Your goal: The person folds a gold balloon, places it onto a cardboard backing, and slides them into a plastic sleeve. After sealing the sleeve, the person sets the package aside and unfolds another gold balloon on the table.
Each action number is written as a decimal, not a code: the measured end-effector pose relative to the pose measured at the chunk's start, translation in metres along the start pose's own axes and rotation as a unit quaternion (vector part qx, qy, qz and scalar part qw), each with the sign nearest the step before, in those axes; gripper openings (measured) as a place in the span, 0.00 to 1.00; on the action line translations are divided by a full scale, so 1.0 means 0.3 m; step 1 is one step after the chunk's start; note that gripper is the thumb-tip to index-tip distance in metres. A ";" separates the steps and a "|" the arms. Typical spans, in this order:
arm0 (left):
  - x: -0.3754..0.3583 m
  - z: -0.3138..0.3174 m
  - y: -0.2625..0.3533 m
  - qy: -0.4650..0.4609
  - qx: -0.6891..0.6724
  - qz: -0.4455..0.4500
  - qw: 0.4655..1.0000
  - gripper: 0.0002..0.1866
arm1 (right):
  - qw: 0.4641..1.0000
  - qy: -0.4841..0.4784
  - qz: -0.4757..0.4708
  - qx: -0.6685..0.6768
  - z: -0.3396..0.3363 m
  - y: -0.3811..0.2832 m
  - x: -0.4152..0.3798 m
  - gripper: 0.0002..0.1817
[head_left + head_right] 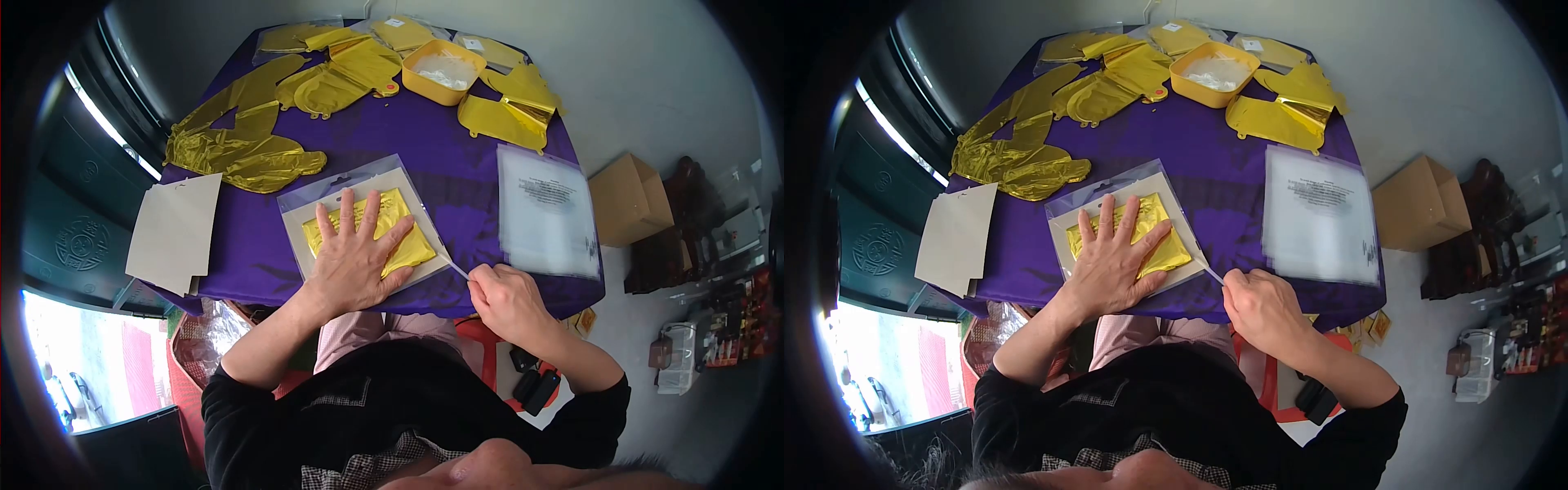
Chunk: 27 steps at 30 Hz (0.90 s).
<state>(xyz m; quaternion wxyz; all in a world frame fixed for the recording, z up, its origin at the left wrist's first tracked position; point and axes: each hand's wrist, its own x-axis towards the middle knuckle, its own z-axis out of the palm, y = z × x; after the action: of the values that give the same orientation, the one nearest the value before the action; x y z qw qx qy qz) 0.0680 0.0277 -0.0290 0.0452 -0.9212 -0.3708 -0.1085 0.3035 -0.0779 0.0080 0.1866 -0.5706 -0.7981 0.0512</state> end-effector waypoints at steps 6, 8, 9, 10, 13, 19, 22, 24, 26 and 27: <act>-0.004 0.007 -0.001 0.015 0.003 0.001 1.000 0.35 | 1.000 0.008 0.020 0.014 0.043 0.001 0.037 0.08; -0.003 0.008 -0.001 0.016 0.005 0.000 1.000 0.35 | 0.999 0.012 0.031 0.033 0.054 -0.018 0.062 0.11; -0.004 0.009 -0.002 0.012 -0.003 -0.001 1.000 0.35 | 0.998 0.015 0.043 0.053 0.057 -0.024 0.073 0.15; -0.004 0.009 -0.002 0.008 -0.010 -0.002 1.000 0.34 | 0.998 0.015 0.043 0.053 0.067 -0.016 0.080 0.15; -0.004 0.010 -0.003 0.009 -0.012 -0.002 1.000 0.34 | 0.997 0.036 0.012 0.069 0.096 0.011 0.092 0.21; -0.006 0.006 -0.005 0.012 -0.016 -0.002 1.000 0.34 | 0.997 0.028 -0.050 0.059 0.026 0.009 0.093 0.22; -0.006 0.011 -0.004 0.016 -0.011 -0.001 1.000 0.34 | 0.996 0.034 -0.067 0.042 0.047 0.029 0.089 0.21; -0.006 0.011 -0.006 0.015 -0.014 -0.001 1.000 0.34 | 0.993 0.056 -0.094 0.034 0.064 0.036 0.097 0.20; -0.005 0.009 -0.004 0.014 -0.016 -0.003 1.000 0.34 | 0.994 0.059 -0.092 0.033 0.069 0.038 0.106 0.19; -0.005 0.007 -0.003 0.012 -0.016 -0.003 1.000 0.34 | 0.993 0.061 -0.090 0.034 0.071 0.040 0.110 0.19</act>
<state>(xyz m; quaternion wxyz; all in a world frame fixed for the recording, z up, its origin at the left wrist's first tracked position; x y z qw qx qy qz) 0.0665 0.0277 -0.0312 0.0343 -0.9195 -0.3710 -0.1252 0.2974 -0.0402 -0.0074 0.2582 -0.4919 -0.8311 0.0260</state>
